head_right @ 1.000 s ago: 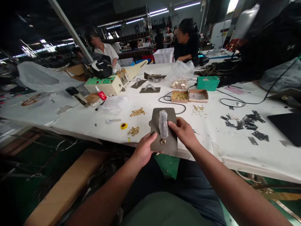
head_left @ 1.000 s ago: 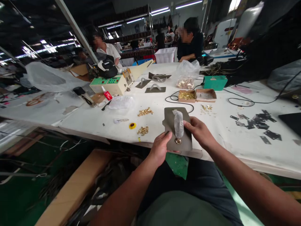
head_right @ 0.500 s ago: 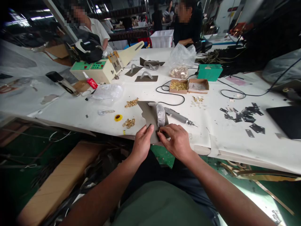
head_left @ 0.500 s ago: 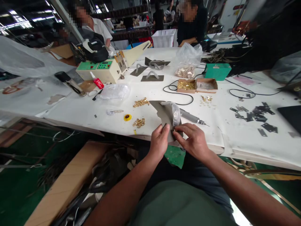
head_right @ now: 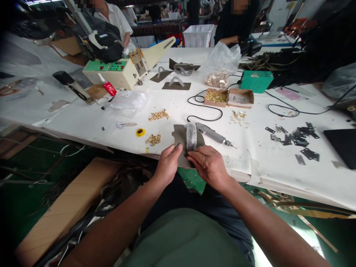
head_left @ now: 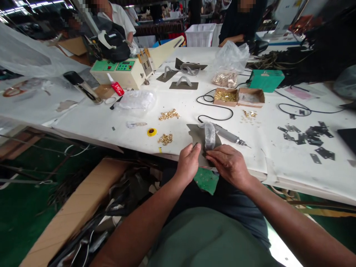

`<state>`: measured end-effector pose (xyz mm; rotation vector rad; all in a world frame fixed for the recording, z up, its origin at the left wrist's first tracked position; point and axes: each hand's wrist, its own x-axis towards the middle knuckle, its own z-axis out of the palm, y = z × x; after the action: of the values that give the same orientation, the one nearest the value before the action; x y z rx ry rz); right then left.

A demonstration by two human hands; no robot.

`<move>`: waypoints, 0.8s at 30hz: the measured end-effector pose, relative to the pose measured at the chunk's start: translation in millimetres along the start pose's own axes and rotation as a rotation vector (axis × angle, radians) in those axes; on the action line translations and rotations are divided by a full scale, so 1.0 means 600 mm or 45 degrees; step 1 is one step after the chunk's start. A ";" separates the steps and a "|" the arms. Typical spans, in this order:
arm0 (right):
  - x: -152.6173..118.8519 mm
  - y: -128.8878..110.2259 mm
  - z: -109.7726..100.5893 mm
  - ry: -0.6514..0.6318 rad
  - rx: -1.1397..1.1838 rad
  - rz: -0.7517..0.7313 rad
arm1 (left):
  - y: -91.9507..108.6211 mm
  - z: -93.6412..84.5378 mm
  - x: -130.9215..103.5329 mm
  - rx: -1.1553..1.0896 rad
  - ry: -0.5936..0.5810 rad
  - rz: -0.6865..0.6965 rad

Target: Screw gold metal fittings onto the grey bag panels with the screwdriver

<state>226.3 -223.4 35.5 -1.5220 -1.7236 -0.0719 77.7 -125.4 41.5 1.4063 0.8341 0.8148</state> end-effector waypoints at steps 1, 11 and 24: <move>0.001 0.002 -0.004 -0.032 -0.008 -0.036 | 0.000 -0.001 0.001 0.030 -0.014 0.005; -0.011 0.020 -0.016 -0.089 -0.124 -0.156 | -0.004 -0.001 0.009 -0.044 -0.043 -0.060; -0.028 0.023 -0.020 0.185 0.966 1.044 | 0.030 -0.008 -0.013 -0.298 -0.337 -0.163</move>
<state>243.2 -239.6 26.9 -1.4431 -0.7491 0.7787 69.8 -130.0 59.7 1.2081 0.5975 0.5915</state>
